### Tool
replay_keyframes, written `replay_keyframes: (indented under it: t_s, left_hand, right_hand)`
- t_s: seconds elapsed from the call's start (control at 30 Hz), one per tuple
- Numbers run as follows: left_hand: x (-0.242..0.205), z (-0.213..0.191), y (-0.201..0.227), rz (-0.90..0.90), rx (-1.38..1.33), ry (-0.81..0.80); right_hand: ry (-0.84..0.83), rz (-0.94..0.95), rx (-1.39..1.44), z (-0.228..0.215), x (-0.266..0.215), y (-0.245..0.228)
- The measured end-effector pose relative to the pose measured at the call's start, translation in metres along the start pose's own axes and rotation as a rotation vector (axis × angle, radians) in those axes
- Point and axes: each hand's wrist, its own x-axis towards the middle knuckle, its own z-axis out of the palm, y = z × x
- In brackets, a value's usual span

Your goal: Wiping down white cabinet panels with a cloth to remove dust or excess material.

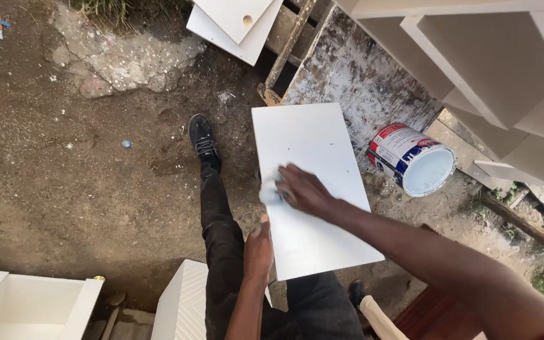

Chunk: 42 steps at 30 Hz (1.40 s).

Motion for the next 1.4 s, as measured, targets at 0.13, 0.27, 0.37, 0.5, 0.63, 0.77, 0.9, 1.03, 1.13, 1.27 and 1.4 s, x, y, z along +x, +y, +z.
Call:
replay_keyframes:
  t_s: [0.13, 0.27, 0.37, 0.5, 0.63, 0.77, 0.9, 1.03, 1.13, 1.27, 1.4]
  left_hand:
    - [0.008, -0.006, 0.0, 0.092, 0.017, -0.089]
    - [-0.003, -0.005, 0.014, 0.024, -0.039, -0.051]
    - [0.0, -0.006, 0.012, 0.042, 0.039, -0.05]
    - [-0.015, -0.006, 0.025, 0.058, 0.087, -0.048]
    - [-0.042, -0.011, 0.042, 0.071, 0.109, -0.078]
    - [-0.068, -0.011, 0.055, 0.109, 0.186, -0.109]
    - [-0.058, -0.011, 0.048, 0.197, 0.082, -0.114]
    - [-0.075, -0.013, 0.057, 0.185, -0.256, -0.192]
    - [-0.074, -0.01, 0.048, 0.181, -0.471, -0.263]
    - [-0.038, -0.016, 0.019, 0.232, -0.842, -0.366]
    - [-0.081, -0.003, 0.046, 0.259, -0.82, -0.348]
  right_hand:
    - [0.118, -0.015, -0.127, -0.03, 0.11, 0.034]
    - [0.192, 0.09, -0.376, -0.047, 0.124, 0.128]
    - [0.192, 0.371, -0.594, -0.087, 0.08, 0.165]
    - [0.316, 0.553, -0.507, -0.142, -0.006, 0.174]
    - [0.529, 0.828, 0.021, -0.178, -0.058, 0.091]
    - [0.576, 1.207, 0.309, -0.179, -0.112, 0.043]
    - [0.709, 1.199, 0.214, -0.146, -0.164, 0.057]
    - [1.061, 1.477, 0.833, -0.133, -0.199, 0.062]
    - [0.791, 1.367, 0.597, -0.087, -0.279, 0.137]
    - [1.16, 1.277, 1.343, -0.069, -0.286, 0.165]
    - [0.842, 1.333, 0.61, -0.158, -0.22, 0.067]
